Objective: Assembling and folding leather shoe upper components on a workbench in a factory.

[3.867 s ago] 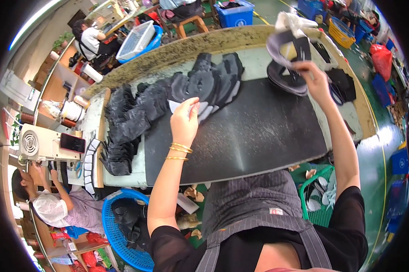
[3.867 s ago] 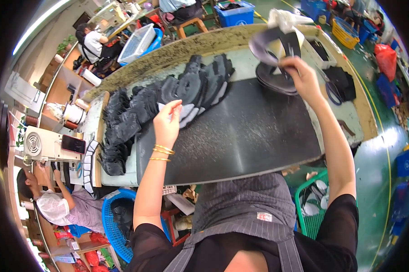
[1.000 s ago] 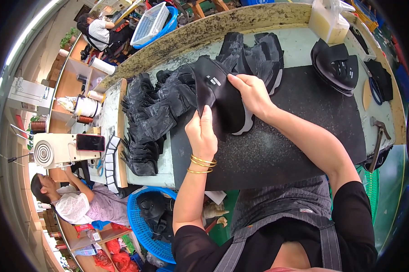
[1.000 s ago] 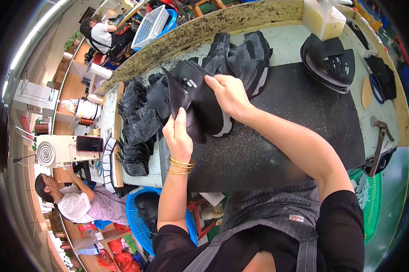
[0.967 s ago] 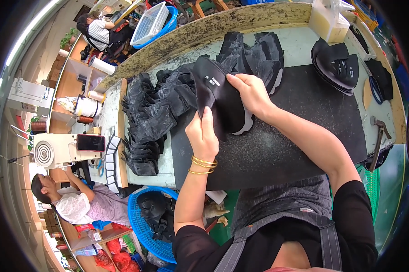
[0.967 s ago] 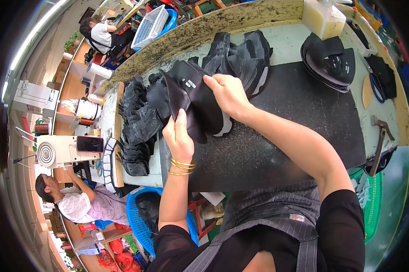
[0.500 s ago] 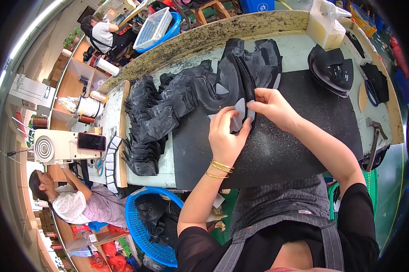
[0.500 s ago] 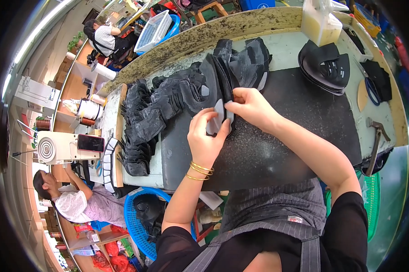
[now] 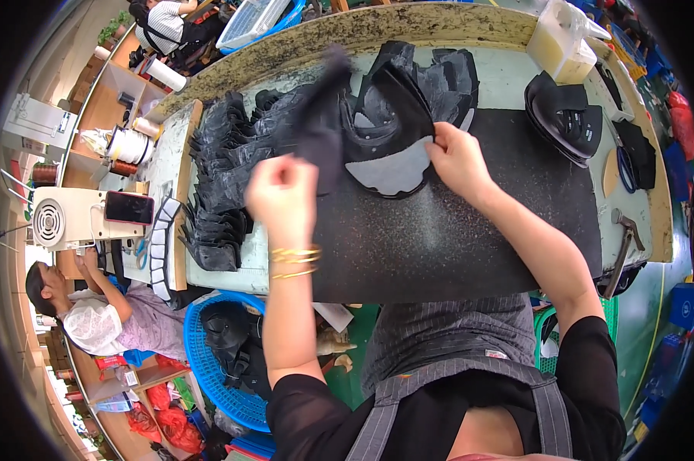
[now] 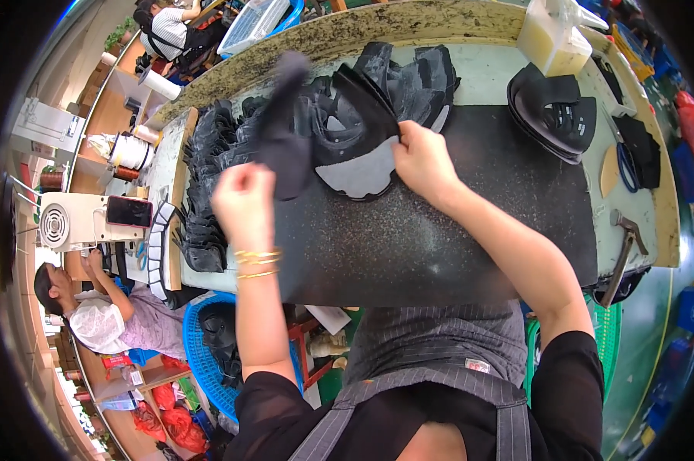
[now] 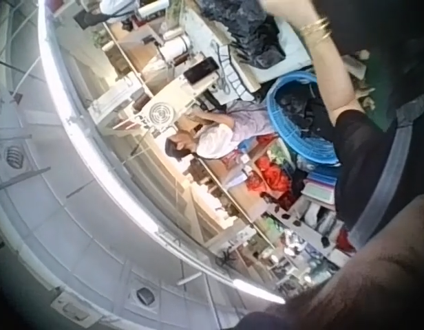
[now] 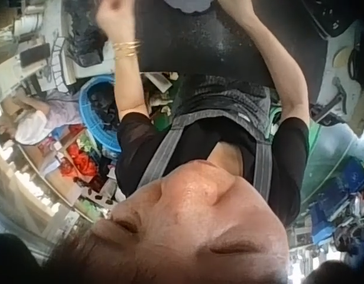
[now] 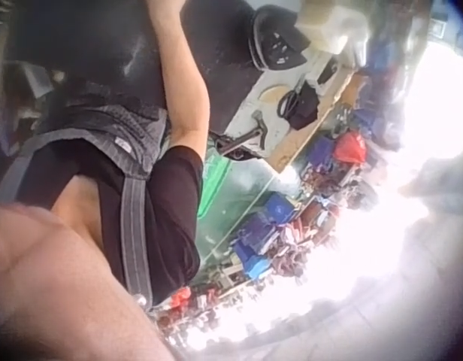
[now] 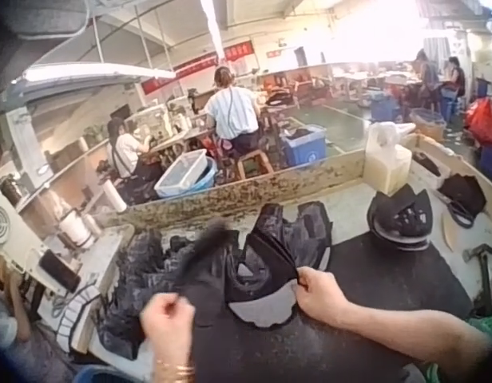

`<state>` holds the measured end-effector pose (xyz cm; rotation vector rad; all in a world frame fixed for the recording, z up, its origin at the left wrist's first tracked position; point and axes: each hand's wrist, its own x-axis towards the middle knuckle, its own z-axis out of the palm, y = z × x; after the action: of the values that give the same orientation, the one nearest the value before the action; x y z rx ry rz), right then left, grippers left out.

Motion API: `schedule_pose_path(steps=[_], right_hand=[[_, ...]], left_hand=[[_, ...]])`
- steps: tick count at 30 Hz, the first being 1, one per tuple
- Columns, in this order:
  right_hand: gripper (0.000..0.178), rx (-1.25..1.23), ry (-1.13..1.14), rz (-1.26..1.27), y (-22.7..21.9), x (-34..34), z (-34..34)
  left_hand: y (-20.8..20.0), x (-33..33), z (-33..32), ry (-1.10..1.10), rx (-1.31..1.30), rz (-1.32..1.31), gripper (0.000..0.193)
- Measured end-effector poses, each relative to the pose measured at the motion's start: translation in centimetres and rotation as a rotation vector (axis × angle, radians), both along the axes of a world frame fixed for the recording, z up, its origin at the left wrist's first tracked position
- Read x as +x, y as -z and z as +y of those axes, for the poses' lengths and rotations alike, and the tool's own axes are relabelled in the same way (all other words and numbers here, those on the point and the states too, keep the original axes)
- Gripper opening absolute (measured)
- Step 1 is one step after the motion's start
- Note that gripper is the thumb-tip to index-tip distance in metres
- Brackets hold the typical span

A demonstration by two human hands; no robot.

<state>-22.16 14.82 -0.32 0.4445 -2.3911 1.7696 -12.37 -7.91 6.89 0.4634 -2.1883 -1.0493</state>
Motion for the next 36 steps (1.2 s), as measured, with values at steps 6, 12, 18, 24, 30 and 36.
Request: schedule_pose_path(steps=[6, 12, 18, 24, 30, 36], right_hand=[[0.024, 0.133, -0.081, -0.171, -0.4, -1.7, 0.9], [0.068, 0.143, -0.599, 0.436, -11.5, 10.0, 1.3], [0.022, -0.165, -0.445, -0.2, -11.0, 12.1, 6.4], [0.012, -0.713, -0.372, -0.563, -8.5, 11.4, 11.6], [0.017, -0.284, -0.08, -0.497, -6.1, 13.6, 14.8], [0.046, -1.021, -0.533, -1.163, 3.9, 13.1, 18.4]], left_hand=[[-7.4, 9.5, -6.9, 0.021, 0.582, 0.619, 0.008], [-5.7, 10.2, 4.2, 0.046, -0.032, 0.171, 0.006], [-0.8, 6.7, 9.1, 0.741, 0.132, 0.196, 0.05], [1.7, 6.3, 13.6, 1.156, 0.5, -0.035, 0.1], [-2.0, 7.2, 12.7, 0.9, 1.202, -0.188, 0.041], [-4.0, 8.4, 13.8, 1.275, -1.175, 0.341, 0.04]])
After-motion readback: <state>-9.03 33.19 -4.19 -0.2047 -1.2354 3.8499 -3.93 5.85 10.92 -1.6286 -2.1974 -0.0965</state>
